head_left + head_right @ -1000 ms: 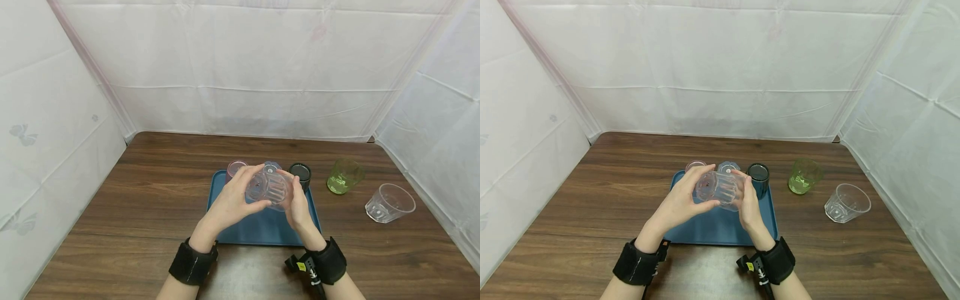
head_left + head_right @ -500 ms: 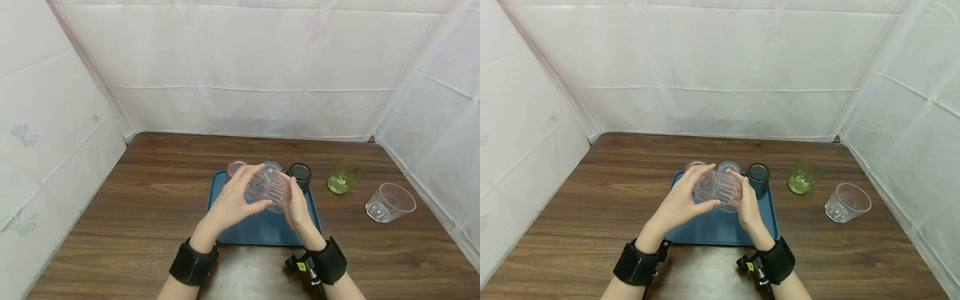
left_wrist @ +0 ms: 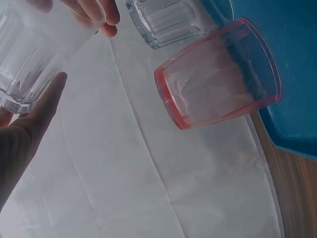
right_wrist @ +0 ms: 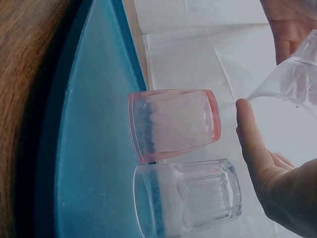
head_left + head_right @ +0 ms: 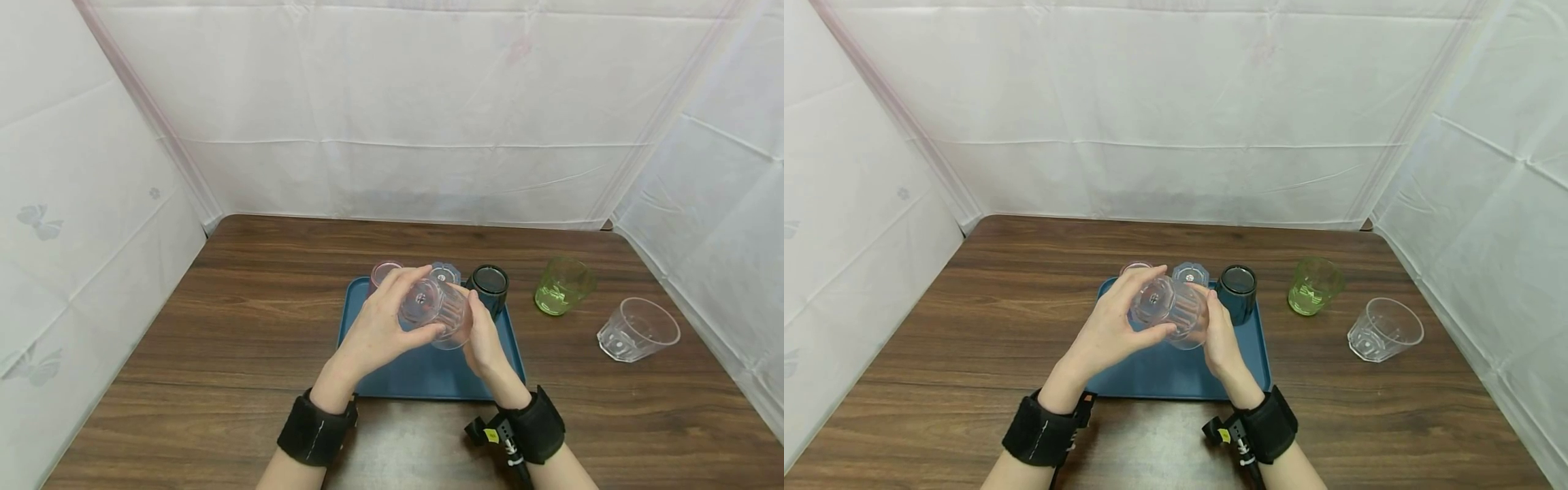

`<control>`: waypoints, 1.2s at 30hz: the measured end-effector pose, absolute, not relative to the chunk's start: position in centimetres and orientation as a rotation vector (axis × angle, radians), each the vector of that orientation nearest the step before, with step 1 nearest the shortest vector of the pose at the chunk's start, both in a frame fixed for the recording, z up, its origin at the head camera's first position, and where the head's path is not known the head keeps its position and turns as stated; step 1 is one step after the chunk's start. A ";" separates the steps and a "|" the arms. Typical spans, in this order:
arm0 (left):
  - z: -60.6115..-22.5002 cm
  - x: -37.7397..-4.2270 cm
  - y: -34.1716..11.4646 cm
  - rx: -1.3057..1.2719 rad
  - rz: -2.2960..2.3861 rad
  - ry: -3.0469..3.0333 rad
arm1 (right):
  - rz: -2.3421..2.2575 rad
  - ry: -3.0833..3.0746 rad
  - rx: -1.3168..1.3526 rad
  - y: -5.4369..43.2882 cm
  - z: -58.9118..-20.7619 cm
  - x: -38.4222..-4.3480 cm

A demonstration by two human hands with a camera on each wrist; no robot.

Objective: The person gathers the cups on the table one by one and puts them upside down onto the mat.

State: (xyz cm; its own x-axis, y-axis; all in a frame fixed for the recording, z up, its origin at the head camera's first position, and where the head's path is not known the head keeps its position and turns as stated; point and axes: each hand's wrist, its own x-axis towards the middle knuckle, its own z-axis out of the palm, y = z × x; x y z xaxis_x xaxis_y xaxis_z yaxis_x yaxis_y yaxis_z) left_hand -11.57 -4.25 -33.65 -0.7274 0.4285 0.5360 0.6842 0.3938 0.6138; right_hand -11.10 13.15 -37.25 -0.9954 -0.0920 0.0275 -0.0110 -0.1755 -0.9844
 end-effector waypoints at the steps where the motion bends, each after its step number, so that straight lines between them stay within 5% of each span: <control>1: -33.6 -11.6 -4.2 -0.972 -1.252 -2.361 | -2.367 1.978 -0.116 13.1 -37.3 -11.1; 36: -33.6 -11.4 -4.0 -0.923 -1.267 -2.315 | -2.337 1.994 -0.067 11.9 -38.1 -10.8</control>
